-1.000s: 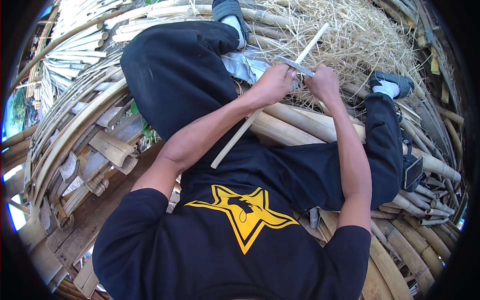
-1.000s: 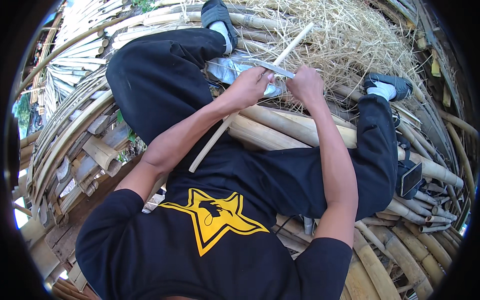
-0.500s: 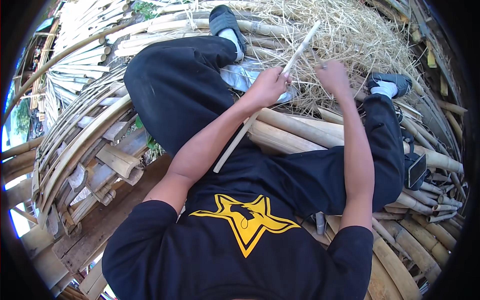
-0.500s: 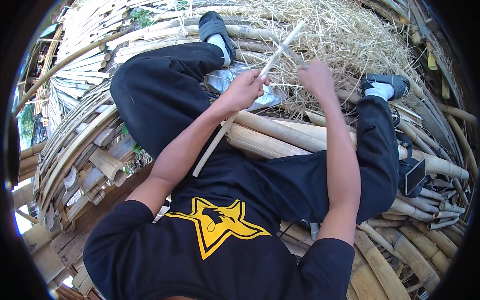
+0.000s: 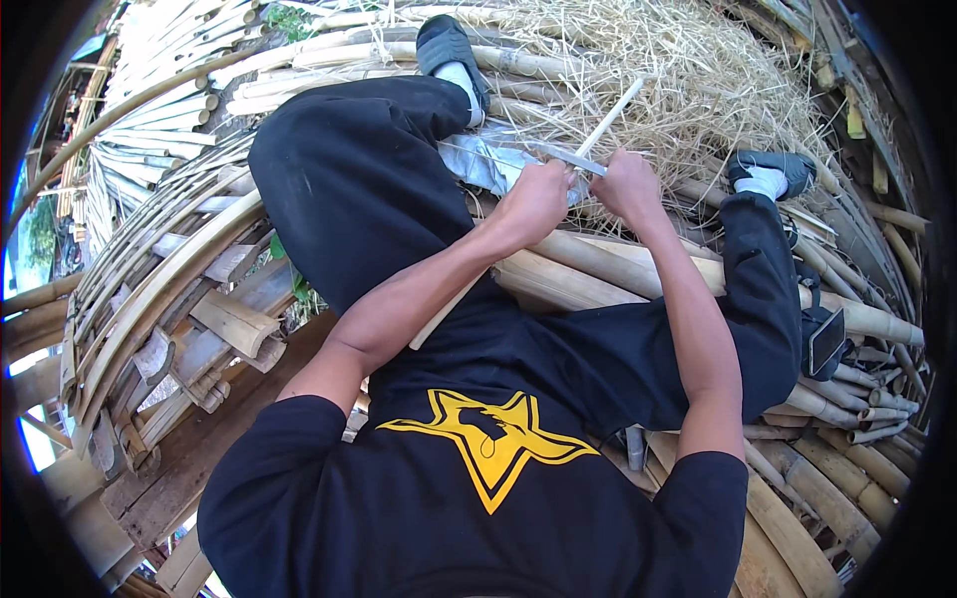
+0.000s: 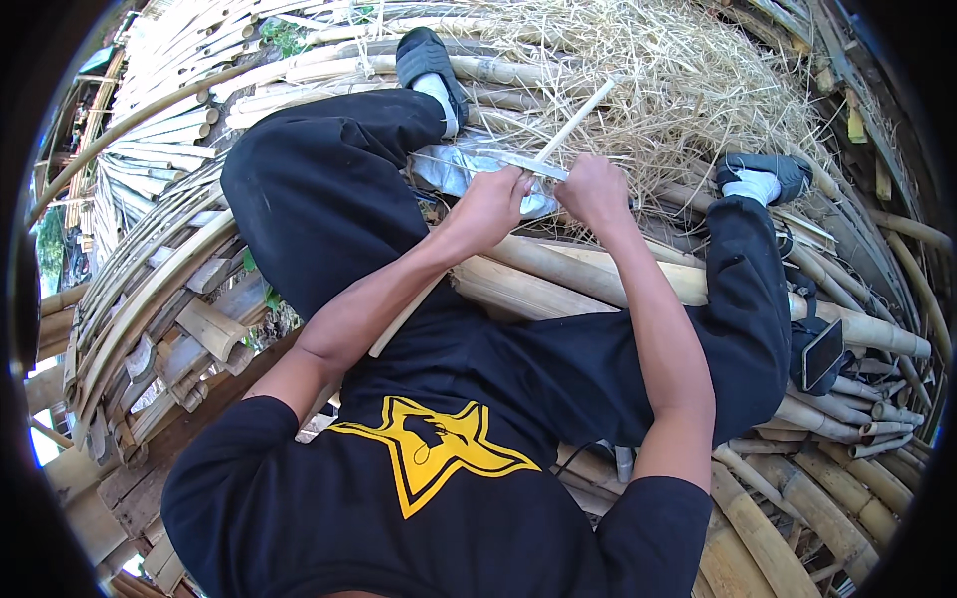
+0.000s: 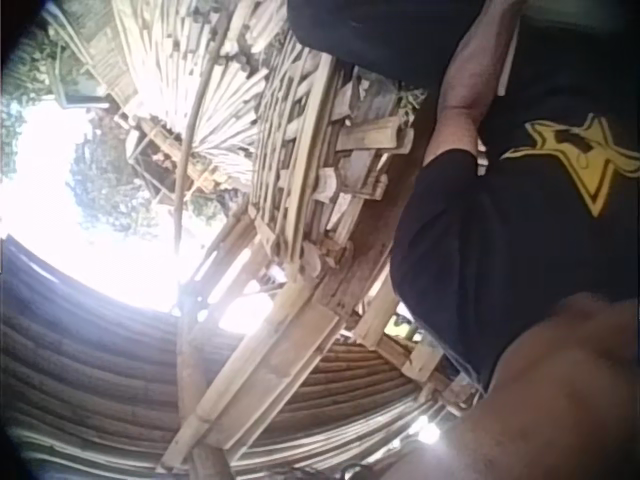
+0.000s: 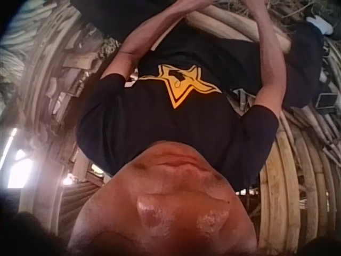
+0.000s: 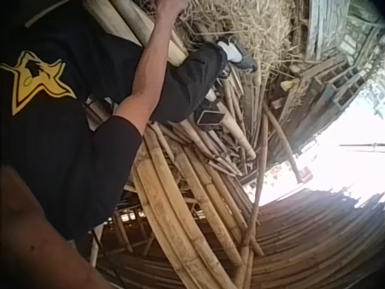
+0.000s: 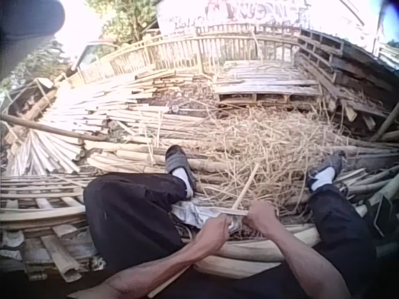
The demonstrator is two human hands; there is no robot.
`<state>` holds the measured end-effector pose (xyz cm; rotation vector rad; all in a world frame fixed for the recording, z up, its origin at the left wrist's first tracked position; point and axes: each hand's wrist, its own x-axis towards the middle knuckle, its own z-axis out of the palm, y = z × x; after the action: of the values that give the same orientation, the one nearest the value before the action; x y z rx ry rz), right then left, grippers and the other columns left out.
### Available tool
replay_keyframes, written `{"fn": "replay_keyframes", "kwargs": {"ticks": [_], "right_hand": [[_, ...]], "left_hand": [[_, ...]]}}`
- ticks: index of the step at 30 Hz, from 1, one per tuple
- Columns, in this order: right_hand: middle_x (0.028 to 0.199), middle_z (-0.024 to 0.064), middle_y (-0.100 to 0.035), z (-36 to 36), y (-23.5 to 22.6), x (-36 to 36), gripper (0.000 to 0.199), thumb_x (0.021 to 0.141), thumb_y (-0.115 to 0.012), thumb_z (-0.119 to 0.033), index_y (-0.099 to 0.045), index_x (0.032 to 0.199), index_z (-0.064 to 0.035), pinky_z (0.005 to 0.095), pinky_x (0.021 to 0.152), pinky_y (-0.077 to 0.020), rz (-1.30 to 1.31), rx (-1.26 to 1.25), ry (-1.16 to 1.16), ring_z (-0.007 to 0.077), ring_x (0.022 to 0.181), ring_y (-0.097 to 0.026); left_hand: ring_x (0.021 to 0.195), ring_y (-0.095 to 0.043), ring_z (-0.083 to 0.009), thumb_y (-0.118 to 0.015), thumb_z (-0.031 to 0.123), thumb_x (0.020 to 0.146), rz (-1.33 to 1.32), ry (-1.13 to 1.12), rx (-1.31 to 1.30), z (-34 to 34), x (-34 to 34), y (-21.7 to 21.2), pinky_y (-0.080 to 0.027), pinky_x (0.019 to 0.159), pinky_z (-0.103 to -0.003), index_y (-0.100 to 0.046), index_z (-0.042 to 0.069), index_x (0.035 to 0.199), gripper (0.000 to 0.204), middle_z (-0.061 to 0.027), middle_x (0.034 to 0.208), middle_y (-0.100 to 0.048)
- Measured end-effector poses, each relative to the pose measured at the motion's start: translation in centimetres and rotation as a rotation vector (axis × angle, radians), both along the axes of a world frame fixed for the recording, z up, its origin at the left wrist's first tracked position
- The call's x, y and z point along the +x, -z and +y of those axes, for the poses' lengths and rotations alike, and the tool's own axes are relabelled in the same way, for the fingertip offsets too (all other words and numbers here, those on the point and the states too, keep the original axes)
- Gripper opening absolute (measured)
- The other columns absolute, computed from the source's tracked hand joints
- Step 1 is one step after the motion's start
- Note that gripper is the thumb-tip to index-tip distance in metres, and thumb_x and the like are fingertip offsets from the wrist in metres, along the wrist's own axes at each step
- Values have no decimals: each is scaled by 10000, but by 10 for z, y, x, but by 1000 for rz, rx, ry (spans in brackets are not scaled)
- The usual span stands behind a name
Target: The person whittles a bamboo stick using a knife, scraping along its length while turning the stick by hand.
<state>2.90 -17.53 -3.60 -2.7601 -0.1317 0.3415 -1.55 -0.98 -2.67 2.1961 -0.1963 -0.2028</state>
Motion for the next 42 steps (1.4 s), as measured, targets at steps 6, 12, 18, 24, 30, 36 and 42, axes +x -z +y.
{"fn": "replay_keyframes", "kwargs": {"ticks": [6, 12, 18, 24, 30, 36, 42], "right_hand": [[853, 259, -652, -54, 25, 29, 318, 731, -577, -251, -670, 857, 26, 462, 757, -524, 5, -102, 256, 411, 840, -644], [1018, 283, -623, -198, 47, 44, 452, 752, -542, -312, -647, 997, 52, 451, 853, -477, 23, -82, 770, 399, 1016, -594], [888, 292, -632, -39, -12, 49, 357, 763, -554, -263, -640, 860, 70, 457, 791, -492, 48, 136, 221, 421, 852, -626], [839, 271, -637, 7, -30, 10, 284, 736, -588, -221, -631, 816, 48, 462, 749, -515, 77, 66, -16, 391, 820, -638], [860, 257, -643, 1, -26, 0, 248, 714, -598, -189, -637, 822, 32, 456, 756, -521, 22, 18, 11, 406, 825, -637], [923, 282, -637, -107, 29, 47, 348, 758, -557, -252, -660, 873, 60, 452, 799, -508, 32, -94, 480, 412, 914, -625], [564, 98, -545, -175, 52, 58, 428, 825, -585, -399, -611, 816, 28, 362, 432, -420, 94, 567, 845, 222, 456, -539]], "left_hand": [[731, -586, -468, -504, 112, 890, 97, 13, 41, 2, -9, -16, -444, 631, -502, -572, -75, 834, 207, -306, 710, -577], [477, -458, -126, -453, 215, 966, 158, 79, -164, 15, -1, -5, -373, 451, -298, -571, 11, 922, 239, -30, 578, -493], [416, -247, -18, -364, 268, 1012, 593, -94, -602, 12, 12, -31, -187, 349, -195, -473, 81, 1000, 217, 57, 583, -347], [395, -232, -10, -377, 258, 1009, 668, -107, -738, 14, 15, -37, -170, 335, -186, -455, 80, 981, 197, 59, 592, -327], [390, -218, -5, -401, 251, 1003, 749, -58, -745, 8, 3, -48, -153, 329, -184, -451, 81, 982, 179, 68, 590, -303], [399, -225, -3, -404, 229, 1001, 835, 96, -767, 26, -21, -53, -153, 337, -177, -443, 88, 986, 147, 74, 582, -296], [410, -223, -13, -400, 235, 1004, 806, -9, -768, 13, -1, -43, -170, 340, -186, -441, 79, 982, 163, 61, 584, -325]]}}
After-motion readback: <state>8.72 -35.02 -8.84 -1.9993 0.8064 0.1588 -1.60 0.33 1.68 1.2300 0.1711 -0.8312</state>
